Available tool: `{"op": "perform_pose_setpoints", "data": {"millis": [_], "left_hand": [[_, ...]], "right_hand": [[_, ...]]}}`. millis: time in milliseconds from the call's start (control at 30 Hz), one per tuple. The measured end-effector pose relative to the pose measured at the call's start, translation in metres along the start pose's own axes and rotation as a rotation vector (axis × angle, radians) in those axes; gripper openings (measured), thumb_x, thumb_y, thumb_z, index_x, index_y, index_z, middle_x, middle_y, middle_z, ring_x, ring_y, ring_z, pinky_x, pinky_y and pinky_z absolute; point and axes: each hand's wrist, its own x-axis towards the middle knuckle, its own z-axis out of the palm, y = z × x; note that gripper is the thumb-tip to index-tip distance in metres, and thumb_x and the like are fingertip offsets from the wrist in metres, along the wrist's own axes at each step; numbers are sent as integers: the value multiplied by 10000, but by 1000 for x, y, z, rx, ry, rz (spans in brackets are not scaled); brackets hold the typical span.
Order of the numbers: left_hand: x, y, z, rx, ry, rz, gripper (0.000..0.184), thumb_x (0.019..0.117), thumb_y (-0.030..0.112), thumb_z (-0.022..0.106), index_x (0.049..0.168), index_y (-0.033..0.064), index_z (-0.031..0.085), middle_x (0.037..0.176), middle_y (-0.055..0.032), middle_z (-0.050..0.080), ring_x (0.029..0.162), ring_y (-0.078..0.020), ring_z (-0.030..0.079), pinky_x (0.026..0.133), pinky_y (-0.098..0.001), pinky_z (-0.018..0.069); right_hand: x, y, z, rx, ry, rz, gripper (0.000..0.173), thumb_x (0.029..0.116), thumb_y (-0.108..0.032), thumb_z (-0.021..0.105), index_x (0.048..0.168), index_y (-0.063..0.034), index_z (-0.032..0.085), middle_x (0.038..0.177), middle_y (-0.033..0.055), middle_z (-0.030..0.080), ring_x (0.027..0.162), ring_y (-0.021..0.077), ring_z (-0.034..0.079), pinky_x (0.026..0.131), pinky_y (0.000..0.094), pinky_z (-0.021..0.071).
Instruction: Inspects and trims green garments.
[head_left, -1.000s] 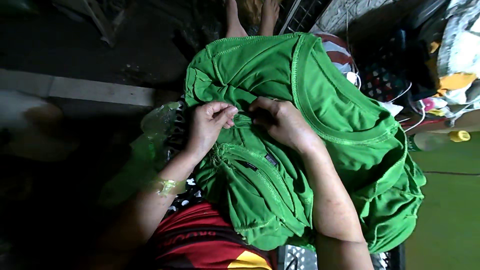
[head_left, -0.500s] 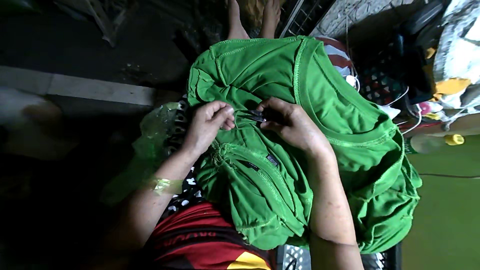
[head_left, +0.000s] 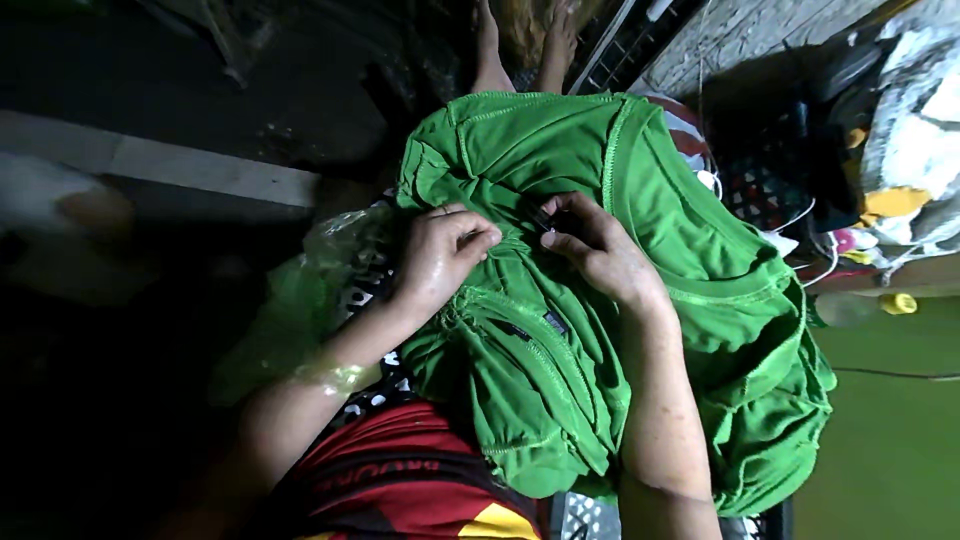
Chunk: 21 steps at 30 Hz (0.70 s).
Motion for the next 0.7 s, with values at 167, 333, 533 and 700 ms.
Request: {"op": "perform_pose_setpoints", "data": {"millis": [167,333,533,700], "left_hand": [[11,-9,23,195,-2,123,164,977,100,635,963,-19,746,922,-185,689,831,-274,682,794,-399,563],[14,-4,9,34,-244,-151,243,1083,118,458,1140,-60,614,1064,-209,645,933,-277,664,860,-455,547],[11,-10,4,-103,-248,-208,240,1097,137,420,1111,-31,591,948,-116,648,838,-138,666,812,-321,564],[4,-10,14,-24,-111,-114,223,1082,134,453,1127,-18,610,970,-123,645,824,-147,663,776,-318,567]], "right_hand": [[1,3,3,32,33,23,257,987,-90,602,1233,-32,559,982,31,649,720,20,582,624,199,485],[0,6,7,11,62,0,289,958,-64,641,1236,-8,581,1009,69,673,818,57,645,764,253,554],[-3,4,4,-111,6,-50,258,918,-41,694,1171,-26,646,983,71,688,839,96,655,787,293,556],[-1,-16,11,-407,-29,-42,273,911,-62,691,1184,-51,700,1018,173,719,960,365,700,831,621,538]]}}
